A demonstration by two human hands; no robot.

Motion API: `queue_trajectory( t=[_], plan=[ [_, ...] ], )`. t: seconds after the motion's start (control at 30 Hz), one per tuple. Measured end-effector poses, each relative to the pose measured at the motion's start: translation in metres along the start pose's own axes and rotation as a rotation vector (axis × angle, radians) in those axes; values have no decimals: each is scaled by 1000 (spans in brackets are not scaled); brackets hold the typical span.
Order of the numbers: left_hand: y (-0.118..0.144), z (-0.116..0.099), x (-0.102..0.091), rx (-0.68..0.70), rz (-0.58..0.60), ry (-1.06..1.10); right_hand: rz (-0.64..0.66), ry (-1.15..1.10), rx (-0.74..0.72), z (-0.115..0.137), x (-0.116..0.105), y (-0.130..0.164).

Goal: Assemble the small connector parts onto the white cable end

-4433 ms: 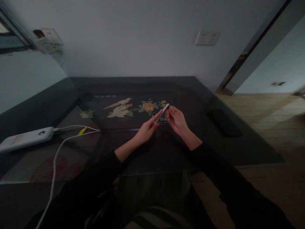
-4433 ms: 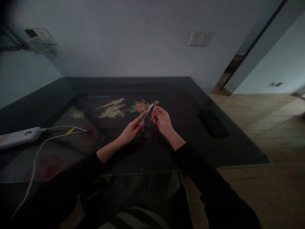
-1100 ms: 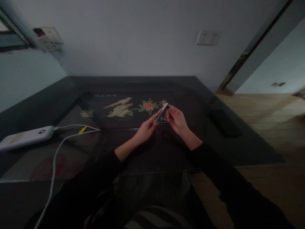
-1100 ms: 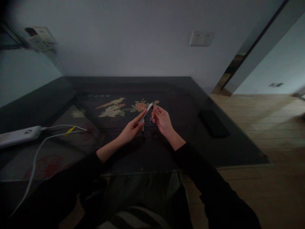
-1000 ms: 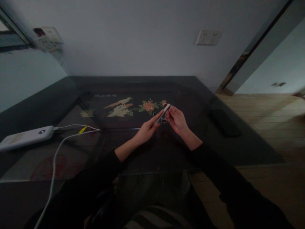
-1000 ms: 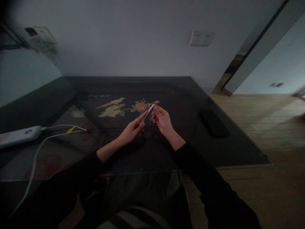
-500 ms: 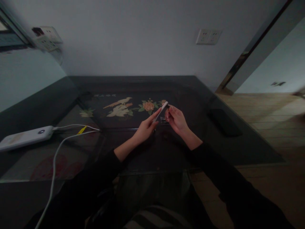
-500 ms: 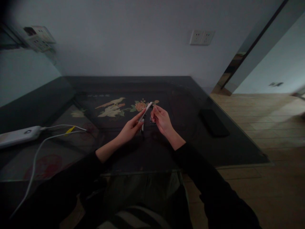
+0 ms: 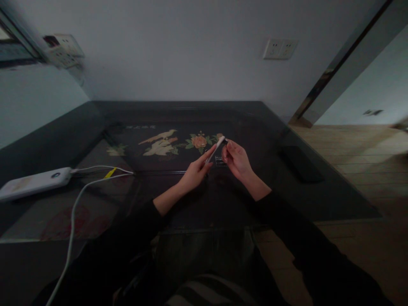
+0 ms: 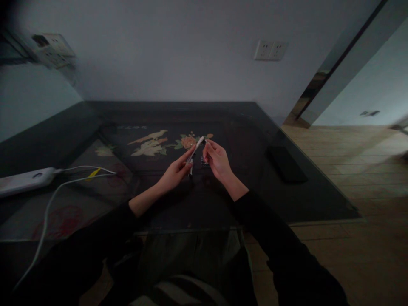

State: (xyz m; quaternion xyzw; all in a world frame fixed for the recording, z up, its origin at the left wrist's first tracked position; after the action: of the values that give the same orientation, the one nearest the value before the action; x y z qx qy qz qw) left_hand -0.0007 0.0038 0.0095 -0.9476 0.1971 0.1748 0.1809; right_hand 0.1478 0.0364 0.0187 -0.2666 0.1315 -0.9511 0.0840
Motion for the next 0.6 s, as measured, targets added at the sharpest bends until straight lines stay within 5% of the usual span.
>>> queue_trajectory(
  t=[0.37, 0.6],
  plan=[
    [4, -10, 6, 39, 65, 13, -25, 28, 17, 1, 3, 2],
    [1, -4, -1, 26, 5, -40, -14, 28, 30, 0, 1, 1]
  ],
)
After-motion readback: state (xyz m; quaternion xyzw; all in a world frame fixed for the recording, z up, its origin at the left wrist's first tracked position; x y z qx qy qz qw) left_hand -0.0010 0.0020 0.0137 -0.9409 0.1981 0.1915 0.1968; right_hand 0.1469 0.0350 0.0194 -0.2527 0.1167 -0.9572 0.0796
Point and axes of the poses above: each hand's wrist, its own y-axis away from the middle knuckle, its own x-axis out of the palm, z = x × y, the point moved 5 cm from there along -y, towards the middle knuckle, and after that the axes turned 4 degrees about -y, right-handed, at the moved point
